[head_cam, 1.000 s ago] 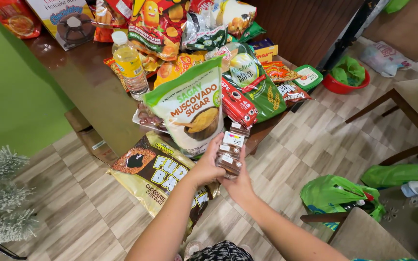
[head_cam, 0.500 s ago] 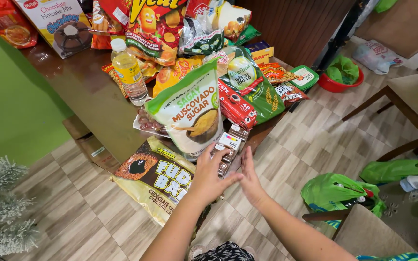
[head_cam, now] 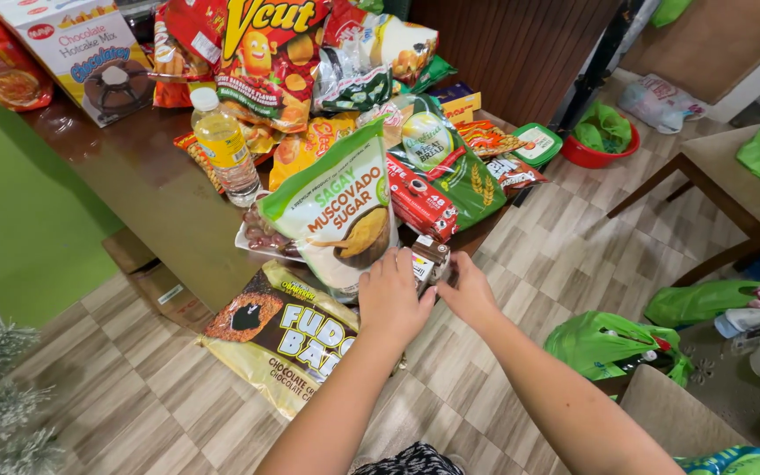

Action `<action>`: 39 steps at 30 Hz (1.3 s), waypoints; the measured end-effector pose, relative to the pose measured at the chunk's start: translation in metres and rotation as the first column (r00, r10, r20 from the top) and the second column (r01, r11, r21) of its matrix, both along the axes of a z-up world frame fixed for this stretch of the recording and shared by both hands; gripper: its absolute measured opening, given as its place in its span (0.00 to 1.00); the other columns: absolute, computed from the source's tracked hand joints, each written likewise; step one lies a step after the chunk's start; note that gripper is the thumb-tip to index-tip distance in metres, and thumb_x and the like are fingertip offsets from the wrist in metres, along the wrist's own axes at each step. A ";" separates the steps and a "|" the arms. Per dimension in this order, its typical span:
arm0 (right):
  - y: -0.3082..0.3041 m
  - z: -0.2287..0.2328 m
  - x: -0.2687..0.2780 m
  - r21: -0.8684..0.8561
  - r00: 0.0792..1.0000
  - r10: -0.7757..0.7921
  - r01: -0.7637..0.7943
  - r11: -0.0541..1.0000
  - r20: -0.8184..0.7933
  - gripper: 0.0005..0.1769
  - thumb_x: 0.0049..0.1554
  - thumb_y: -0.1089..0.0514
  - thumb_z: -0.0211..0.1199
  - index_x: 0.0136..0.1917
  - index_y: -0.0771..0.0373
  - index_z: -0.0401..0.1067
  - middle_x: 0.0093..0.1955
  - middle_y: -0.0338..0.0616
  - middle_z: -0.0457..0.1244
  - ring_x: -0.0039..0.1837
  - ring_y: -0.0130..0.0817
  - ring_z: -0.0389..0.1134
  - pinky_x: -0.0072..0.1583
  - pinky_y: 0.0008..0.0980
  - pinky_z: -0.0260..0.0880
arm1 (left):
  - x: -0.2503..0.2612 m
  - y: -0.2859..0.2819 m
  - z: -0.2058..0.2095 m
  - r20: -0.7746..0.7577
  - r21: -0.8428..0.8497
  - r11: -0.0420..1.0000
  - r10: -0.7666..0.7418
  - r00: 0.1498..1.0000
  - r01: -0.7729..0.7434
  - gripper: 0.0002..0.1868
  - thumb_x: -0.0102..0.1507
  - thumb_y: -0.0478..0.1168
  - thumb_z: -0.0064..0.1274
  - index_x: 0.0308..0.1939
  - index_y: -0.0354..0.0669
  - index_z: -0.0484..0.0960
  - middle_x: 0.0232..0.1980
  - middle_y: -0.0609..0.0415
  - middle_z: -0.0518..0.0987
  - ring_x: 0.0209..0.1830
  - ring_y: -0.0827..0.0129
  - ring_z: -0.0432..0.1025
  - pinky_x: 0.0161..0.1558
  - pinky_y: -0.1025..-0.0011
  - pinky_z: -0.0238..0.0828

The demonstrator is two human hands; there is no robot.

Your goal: The person unpacks groceries from a green plastic bag placed on a chair and arranges them on a nearby table. Items handled include a chocolate bar, a bag of chips, a box of chocolates, a pack of yogurt, and a tub of spread.

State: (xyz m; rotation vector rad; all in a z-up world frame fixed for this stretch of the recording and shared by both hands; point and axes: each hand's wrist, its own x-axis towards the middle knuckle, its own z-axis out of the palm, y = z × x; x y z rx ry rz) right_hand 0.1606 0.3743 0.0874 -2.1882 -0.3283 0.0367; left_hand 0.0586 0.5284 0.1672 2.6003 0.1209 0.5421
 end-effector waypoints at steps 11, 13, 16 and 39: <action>-0.043 0.009 -0.017 -0.201 0.991 -0.136 0.130 0.971 -0.015 0.28 0.45 0.55 0.71 0.58 0.62 0.70 0.51 0.52 0.68 0.52 0.49 0.71 0.55 0.42 0.70 | 0.031 -0.009 0.007 -0.040 -0.301 0.952 0.041 0.998 -0.052 0.31 0.51 0.48 0.68 0.49 0.41 0.69 0.44 0.42 0.80 0.45 0.46 0.76 0.46 0.52 0.71; -0.048 -0.004 -0.012 -0.091 0.994 -0.095 0.100 0.991 0.057 0.26 0.44 0.58 0.72 0.56 0.64 0.72 0.49 0.52 0.69 0.51 0.46 0.72 0.55 0.40 0.71 | 0.027 -0.009 0.008 0.039 -0.408 0.911 0.085 0.996 -0.061 0.31 0.51 0.47 0.69 0.50 0.41 0.70 0.44 0.42 0.80 0.45 0.47 0.76 0.45 0.54 0.72; -0.054 -0.034 -0.003 0.245 0.993 -0.084 0.103 0.964 -0.086 0.25 0.47 0.63 0.70 0.59 0.63 0.70 0.49 0.50 0.69 0.49 0.44 0.71 0.51 0.40 0.70 | 0.022 -0.003 0.005 0.197 -0.611 0.792 0.168 0.966 -0.013 0.30 0.53 0.45 0.67 0.54 0.41 0.71 0.46 0.46 0.81 0.44 0.53 0.77 0.45 0.59 0.74; -0.018 0.002 -0.033 0.356 0.980 0.068 -0.131 0.925 0.185 0.43 0.47 0.57 0.75 0.73 0.62 0.61 0.63 0.43 0.61 0.60 0.32 0.60 0.58 0.36 0.63 | 0.003 0.016 -0.043 0.033 -0.830 -0.557 -0.122 0.992 -0.041 0.28 0.68 0.55 0.48 0.58 0.33 0.74 0.48 0.38 0.82 0.42 0.54 0.79 0.42 0.65 0.78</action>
